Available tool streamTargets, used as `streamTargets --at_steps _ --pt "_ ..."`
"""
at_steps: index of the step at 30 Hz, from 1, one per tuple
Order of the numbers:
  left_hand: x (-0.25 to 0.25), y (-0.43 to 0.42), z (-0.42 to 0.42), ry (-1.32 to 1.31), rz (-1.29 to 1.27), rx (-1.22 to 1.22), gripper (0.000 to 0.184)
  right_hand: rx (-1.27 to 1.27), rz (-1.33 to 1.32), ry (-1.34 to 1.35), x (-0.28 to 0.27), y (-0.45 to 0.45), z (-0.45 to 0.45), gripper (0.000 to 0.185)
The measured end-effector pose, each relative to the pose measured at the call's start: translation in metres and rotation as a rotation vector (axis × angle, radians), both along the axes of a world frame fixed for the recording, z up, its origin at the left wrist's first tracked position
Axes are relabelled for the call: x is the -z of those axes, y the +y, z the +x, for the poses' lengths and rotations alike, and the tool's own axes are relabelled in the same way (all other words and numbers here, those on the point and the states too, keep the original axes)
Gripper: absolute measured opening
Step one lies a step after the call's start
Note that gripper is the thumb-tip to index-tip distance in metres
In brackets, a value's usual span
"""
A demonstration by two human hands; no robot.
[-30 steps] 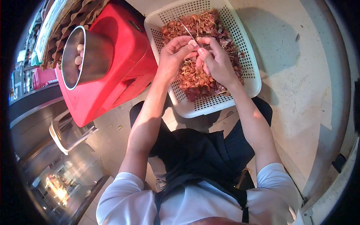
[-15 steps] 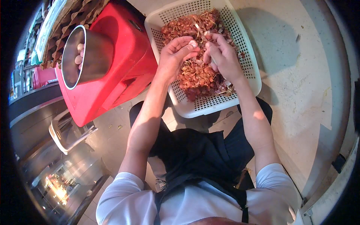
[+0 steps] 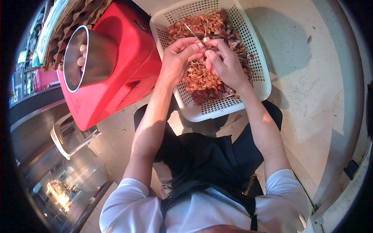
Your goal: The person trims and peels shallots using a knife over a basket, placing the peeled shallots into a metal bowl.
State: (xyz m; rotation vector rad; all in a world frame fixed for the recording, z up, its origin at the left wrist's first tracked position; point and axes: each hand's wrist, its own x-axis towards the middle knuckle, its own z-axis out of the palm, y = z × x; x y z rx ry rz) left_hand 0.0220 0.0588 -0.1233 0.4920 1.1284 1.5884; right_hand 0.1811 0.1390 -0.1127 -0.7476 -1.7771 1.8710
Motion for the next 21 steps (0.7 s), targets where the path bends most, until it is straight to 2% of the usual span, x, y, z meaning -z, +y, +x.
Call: streamTargets --at_steps 5,8,14,21 --pt "-0.0002 0.0003 -0.0021 -0.011 -0.019 0.030 0.024 0.045 0.031 -0.027 -0.0028 0.0083 0.0047 0.026" --pt "-0.0025 0.0007 -0.0017 -0.009 -0.026 0.028 0.024 -0.004 -0.067 0.019 -0.0021 0.0096 0.0045 0.026" --pt "0.0010 -0.0002 -0.0022 -0.015 0.005 0.046 0.025 -0.014 -0.073 0.056 0.0069 0.0036 0.0002 0.025" --pt "-0.0004 -0.0011 -0.0037 -0.095 0.063 0.095 0.027 0.064 -0.055 -0.025 -0.0003 0.0083 0.0031 0.025"
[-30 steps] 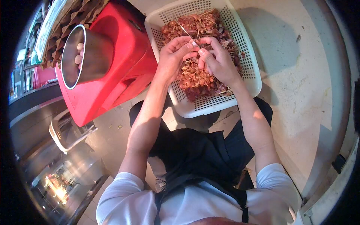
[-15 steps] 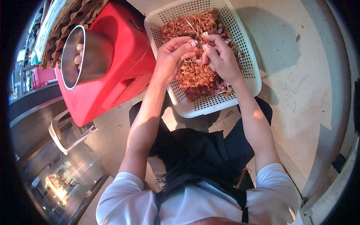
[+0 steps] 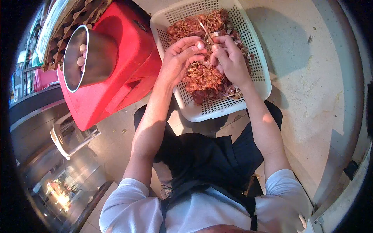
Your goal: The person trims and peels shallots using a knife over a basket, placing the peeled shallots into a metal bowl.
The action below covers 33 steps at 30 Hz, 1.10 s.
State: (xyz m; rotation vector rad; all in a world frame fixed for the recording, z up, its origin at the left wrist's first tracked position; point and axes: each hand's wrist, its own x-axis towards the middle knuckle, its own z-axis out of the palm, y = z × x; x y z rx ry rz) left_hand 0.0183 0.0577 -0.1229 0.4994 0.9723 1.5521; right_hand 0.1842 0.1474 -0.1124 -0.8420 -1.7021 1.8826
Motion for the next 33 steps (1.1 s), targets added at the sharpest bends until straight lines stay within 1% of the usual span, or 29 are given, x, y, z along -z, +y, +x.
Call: streamTargets --at_steps 2,5,6,9,11,20,23,26,29,30,33 --pt "0.001 0.000 0.000 -0.028 0.010 0.009 0.028 0.038 -0.008 0.003 -0.001 0.002 0.001 0.027" --pt "0.005 0.000 -0.001 -0.046 0.010 0.003 0.029 0.009 -0.064 0.040 -0.004 0.002 0.002 0.031" --pt "0.006 0.000 -0.001 -0.048 0.007 -0.003 0.029 -0.013 -0.030 0.041 -0.004 0.001 0.001 0.032" --pt "0.006 0.000 0.000 0.057 -0.045 -0.037 0.028 -0.069 0.068 0.040 0.002 -0.004 -0.002 0.035" --pt "0.006 0.001 0.002 0.028 -0.043 -0.060 0.027 -0.090 0.131 0.032 0.004 -0.007 -0.002 0.036" --pt "0.007 0.001 0.000 0.050 -0.050 -0.086 0.024 -0.081 0.190 -0.034 0.001 -0.011 -0.003 0.034" --pt "0.007 -0.001 -0.003 0.053 -0.042 -0.068 0.023 -0.027 0.264 0.014 0.010 -0.013 -0.006 0.031" --pt "0.005 -0.001 -0.003 0.065 -0.049 -0.060 0.025 0.013 0.309 -0.028 0.007 -0.009 -0.005 0.030" --pt "0.002 0.000 -0.001 0.072 -0.049 -0.059 0.026 0.051 0.221 -0.075 0.002 -0.005 -0.002 0.029" --pt "0.001 0.000 -0.001 0.072 -0.048 -0.060 0.026 0.024 0.149 -0.099 0.003 -0.003 -0.001 0.030" --pt "0.005 -0.001 -0.002 0.036 -0.033 -0.059 0.026 -0.011 0.097 0.035 0.001 -0.009 -0.003 0.031"
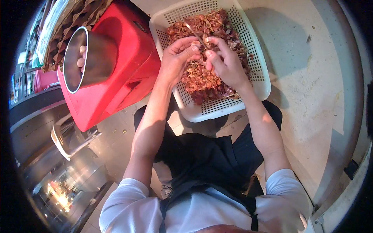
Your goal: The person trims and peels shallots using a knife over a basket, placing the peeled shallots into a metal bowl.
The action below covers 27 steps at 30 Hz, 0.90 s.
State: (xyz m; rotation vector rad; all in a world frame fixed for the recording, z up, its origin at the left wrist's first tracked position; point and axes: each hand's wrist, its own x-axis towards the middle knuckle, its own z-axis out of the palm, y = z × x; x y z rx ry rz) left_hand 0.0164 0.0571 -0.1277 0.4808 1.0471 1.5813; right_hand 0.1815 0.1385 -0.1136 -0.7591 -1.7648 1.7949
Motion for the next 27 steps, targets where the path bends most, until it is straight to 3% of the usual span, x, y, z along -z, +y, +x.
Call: streamTargets --at_steps 12,21,27 --pt "0.0016 -0.0013 -0.0012 0.104 -0.015 0.000 0.022 -0.008 0.128 -0.036 -0.0010 -0.0047 -0.0016 0.026" --pt "0.0020 0.0019 -0.0007 0.059 0.019 -0.006 0.028 0.064 0.055 -0.036 0.0049 0.0027 0.0003 0.025" --pt "0.0030 0.0014 -0.0027 0.082 0.003 0.020 0.025 -0.031 0.086 -0.038 -0.0043 -0.0017 0.0003 0.031"
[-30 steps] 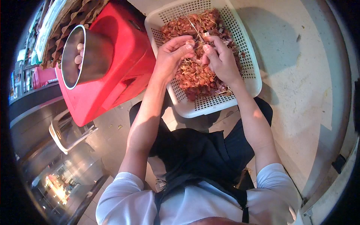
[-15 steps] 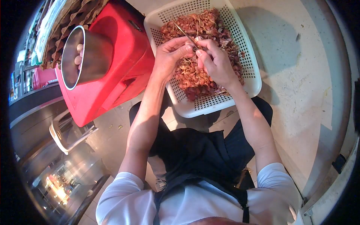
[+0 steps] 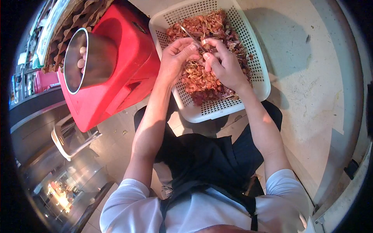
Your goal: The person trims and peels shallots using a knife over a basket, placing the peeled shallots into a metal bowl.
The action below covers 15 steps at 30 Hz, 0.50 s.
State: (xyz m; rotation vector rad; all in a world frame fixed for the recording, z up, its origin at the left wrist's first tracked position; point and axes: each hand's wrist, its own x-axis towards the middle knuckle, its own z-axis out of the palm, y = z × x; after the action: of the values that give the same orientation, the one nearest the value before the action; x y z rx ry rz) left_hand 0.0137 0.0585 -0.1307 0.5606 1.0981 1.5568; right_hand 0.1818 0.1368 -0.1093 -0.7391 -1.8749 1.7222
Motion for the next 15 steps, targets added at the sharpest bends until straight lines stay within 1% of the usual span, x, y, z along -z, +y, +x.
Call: streamTargets --at_steps 3,9,12,15 --pt "-0.005 -0.001 0.002 0.011 -0.049 -0.008 0.026 -0.001 0.026 0.011 0.007 -0.001 -0.001 0.034" --pt "0.000 0.000 0.002 -0.119 0.010 0.009 0.026 -0.004 0.014 0.043 0.010 -0.003 -0.003 0.030" --pt "0.001 0.000 0.002 -0.112 0.020 -0.006 0.025 0.034 0.083 0.062 0.013 -0.006 -0.005 0.027" --pt "-0.004 -0.001 0.006 -0.090 0.022 0.024 0.027 0.044 0.120 0.011 0.012 -0.002 -0.004 0.026"
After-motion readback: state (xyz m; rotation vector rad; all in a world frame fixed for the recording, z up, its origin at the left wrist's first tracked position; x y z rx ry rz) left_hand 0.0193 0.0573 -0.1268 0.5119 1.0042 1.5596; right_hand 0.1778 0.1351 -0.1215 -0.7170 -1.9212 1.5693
